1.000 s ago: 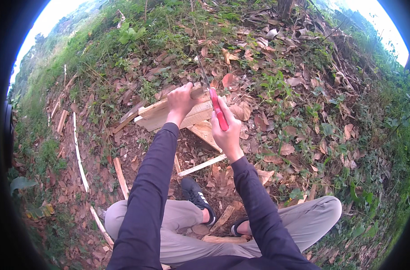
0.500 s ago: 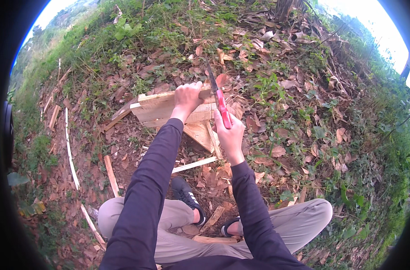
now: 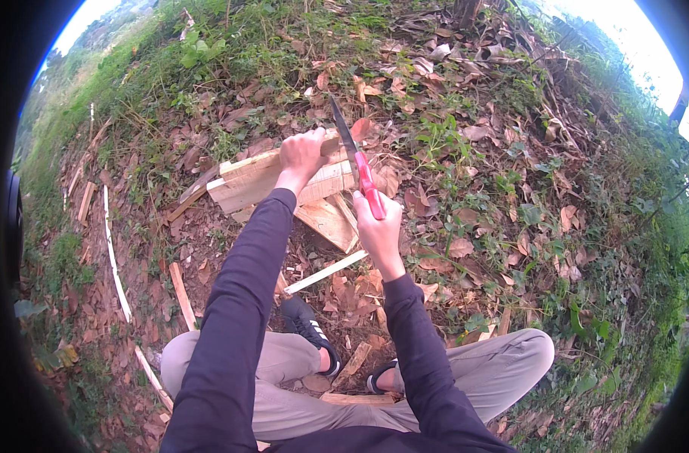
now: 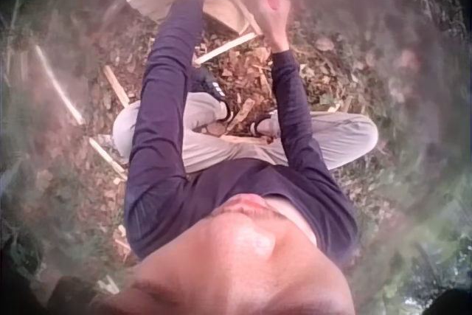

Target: The person sits on the ground and uses a red hand saw to cut a small wooden crate into smaller pieces. They hold the crate with their left hand and saw through the wooden slats with their right hand, eventually separating the structure into individual planks.

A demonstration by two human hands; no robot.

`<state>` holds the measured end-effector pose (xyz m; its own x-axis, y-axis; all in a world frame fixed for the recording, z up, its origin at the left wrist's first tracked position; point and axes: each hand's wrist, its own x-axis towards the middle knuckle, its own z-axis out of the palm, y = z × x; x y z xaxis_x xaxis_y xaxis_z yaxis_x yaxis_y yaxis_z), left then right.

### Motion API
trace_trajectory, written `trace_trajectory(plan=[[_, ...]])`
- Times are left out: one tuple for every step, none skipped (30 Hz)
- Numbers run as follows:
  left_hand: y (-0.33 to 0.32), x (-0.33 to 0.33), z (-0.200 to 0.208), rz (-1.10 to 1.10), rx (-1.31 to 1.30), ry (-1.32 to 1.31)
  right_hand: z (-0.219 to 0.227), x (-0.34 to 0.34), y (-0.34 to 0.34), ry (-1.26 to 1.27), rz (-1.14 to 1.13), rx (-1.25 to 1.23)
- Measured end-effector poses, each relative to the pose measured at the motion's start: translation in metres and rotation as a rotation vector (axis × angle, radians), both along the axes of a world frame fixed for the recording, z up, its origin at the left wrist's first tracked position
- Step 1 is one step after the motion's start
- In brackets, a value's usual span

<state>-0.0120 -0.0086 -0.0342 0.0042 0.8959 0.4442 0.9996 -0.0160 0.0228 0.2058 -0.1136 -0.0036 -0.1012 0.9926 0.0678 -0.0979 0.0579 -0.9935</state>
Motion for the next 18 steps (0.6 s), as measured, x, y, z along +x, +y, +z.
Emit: trace_trajectory(plan=[[0.001, -0.003, 0.003, -0.018, -0.037, -0.002, 0.001, 0.002, 0.005, -0.009, 0.009, 0.012], [0.003, -0.004, 0.005, -0.037, -0.075, -0.004, -0.003, 0.010, -0.005, -0.011, -0.002, 0.001], [0.004, -0.016, 0.011, -0.047, -0.065, 0.009, 0.006, 0.010, -0.018, -0.013, 0.019, -0.025], [0.003, -0.019, 0.009, -0.069, -0.067, 0.012, 0.014, 0.016, -0.034, -0.025, 0.028, -0.062], [0.002, -0.023, 0.008, -0.092, -0.070, 0.015, 0.012, 0.014, -0.041, -0.046, 0.019, -0.057], [0.003, -0.016, 0.010, -0.067, -0.078, 0.007, 0.011, 0.015, -0.039, -0.024, -0.007, -0.041], [0.002, -0.009, 0.011, -0.042, -0.086, -0.001, 0.011, 0.021, -0.032, -0.043, -0.014, -0.033], [0.003, -0.004, 0.014, -0.017, -0.095, -0.008, 0.011, 0.026, -0.023, -0.062, -0.020, -0.026], [0.004, -0.012, 0.019, 0.031, -0.107, 0.009, 0.016, 0.024, -0.016, -0.063, -0.012, 0.003], [0.002, -0.019, 0.018, 0.029, -0.095, 0.004, 0.019, 0.027, -0.021, -0.088, 0.000, 0.004], [-0.002, -0.023, 0.015, -0.003, -0.099, 0.011, 0.021, 0.031, -0.029, -0.112, 0.013, 0.006], [-0.007, -0.026, 0.016, -0.036, -0.101, 0.019, 0.025, 0.032, -0.037, -0.136, 0.027, 0.011], [-0.009, -0.025, 0.017, -0.042, -0.101, 0.031, 0.032, 0.032, -0.045, -0.126, 0.022, 0.015], [-0.009, -0.022, 0.016, -0.047, -0.101, 0.042, 0.029, 0.025, -0.044, -0.144, -0.004, 0.054], [-0.011, -0.012, 0.016, -0.053, -0.099, 0.047, 0.024, 0.018, -0.039, -0.169, -0.030, 0.094], [-0.013, 0.001, 0.017, -0.076, -0.099, 0.086, 0.024, 0.014, -0.033, -0.202, -0.068, 0.137], [-0.009, 0.010, 0.018, -0.047, -0.121, 0.072, 0.024, 0.014, -0.028, -0.171, -0.094, 0.148], [-0.007, 0.009, 0.019, 0.001, -0.144, 0.064, 0.024, 0.013, -0.023, -0.201, -0.068, 0.154]])
